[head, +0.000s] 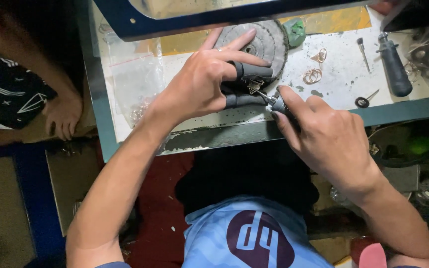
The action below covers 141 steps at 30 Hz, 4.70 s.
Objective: Using a handheld rotary tool to polish or grind small metal jewelry components on a workbench.
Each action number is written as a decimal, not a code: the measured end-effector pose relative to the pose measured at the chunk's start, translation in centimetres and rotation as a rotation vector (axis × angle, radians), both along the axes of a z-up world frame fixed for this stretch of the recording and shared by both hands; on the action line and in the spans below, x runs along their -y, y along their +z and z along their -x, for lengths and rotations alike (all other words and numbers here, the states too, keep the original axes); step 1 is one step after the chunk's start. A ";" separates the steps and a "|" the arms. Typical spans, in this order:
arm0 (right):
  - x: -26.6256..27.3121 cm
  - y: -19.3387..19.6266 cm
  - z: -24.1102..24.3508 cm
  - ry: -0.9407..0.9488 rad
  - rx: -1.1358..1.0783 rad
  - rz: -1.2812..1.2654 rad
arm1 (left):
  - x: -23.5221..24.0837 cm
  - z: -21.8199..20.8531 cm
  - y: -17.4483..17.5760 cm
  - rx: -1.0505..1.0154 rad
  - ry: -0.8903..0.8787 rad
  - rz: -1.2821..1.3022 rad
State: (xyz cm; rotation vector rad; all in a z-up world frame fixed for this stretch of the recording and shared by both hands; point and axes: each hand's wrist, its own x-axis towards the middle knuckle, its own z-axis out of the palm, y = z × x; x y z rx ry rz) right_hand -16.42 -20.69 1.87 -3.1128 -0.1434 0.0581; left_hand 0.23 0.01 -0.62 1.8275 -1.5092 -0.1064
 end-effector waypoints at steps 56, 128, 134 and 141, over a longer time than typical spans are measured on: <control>2.9 0.5 -3.9 -0.313 0.112 -0.068 | 0.0 1.5 1.3 0.187 0.263 -0.170; 10.1 -2.2 4.0 -0.494 -0.096 -1.389 | 9.3 14.6 0.1 -0.382 0.369 0.339; 10.8 -1.9 3.7 -0.553 -0.022 -1.247 | 8.1 14.1 -0.2 -0.416 0.351 0.375; 10.2 0.7 1.8 -0.605 0.057 -0.989 | 1.9 10.7 0.8 0.079 0.702 0.288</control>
